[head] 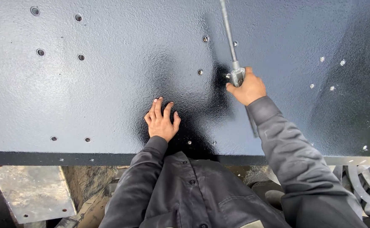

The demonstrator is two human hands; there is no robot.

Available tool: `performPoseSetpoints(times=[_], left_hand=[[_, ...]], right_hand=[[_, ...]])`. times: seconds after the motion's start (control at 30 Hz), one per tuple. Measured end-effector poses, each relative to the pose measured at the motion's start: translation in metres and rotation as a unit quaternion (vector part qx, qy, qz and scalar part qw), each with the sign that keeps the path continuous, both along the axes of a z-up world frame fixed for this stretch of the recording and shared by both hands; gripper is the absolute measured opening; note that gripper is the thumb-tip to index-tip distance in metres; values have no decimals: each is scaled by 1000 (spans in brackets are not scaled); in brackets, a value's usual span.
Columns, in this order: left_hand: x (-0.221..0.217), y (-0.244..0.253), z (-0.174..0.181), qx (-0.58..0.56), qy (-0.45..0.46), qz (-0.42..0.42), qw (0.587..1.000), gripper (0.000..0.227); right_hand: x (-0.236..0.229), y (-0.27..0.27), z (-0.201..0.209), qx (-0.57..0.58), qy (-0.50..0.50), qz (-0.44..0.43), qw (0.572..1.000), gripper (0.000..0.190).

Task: The person uses a long metal rod fitted with a turnbuckle-style tool to align holes in a large painted steel plate, inserting the rod through holes and repositioning it between different hole pairs while steadying the plate with the other hand.

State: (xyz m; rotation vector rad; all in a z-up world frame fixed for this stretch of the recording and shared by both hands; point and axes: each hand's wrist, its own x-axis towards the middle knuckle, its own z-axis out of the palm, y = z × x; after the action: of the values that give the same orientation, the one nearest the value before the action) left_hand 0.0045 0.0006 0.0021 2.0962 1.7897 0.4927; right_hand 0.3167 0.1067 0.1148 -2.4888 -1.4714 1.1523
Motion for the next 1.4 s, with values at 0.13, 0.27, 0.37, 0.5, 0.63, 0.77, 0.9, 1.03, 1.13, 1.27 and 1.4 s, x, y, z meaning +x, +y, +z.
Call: performPoseSetpoints(times=[0.13,0.27,0.37,0.5,0.63,0.77,0.9,1.03,1.13,1.27,1.4], left_hand=[[-1,2,-2,-3,-2,2,1000,42],[0,1,-1,3,-2,2,1000,41],[-1,4,-3,10,-4,8,1000,41],[0,2,-1,8,-2,9,1000,40],[1,2,-1,7,-3,6,1000,39],[-3,4,-2,21,1,8,1000,39],[-1,1,-3,5,-9,4,1000,40],[-2,-3,-2,0,-4,12,1000,40],[-1,3,-4,3,-1,5,1000,39],[-2,0,-4,-3,0,0,1000,40],[0,2,0,-4,5,7,1000,39]], right_hand=[[8,24,23,42,-130,264,955,50],[3,52,39,49,-156,586,794,22],[1,64,36,56,-177,724,664,12],[5,63,36,166,-158,777,586,14],[-16,52,88,253,-153,700,650,33],[-12,35,59,90,-166,315,930,66],[16,17,-12,-131,9,8,991,59],[1,44,13,-154,31,78,984,50],[3,63,30,-156,-88,386,905,56],[16,76,41,-74,-195,683,699,51],[46,110,33,7,-267,751,604,51]])
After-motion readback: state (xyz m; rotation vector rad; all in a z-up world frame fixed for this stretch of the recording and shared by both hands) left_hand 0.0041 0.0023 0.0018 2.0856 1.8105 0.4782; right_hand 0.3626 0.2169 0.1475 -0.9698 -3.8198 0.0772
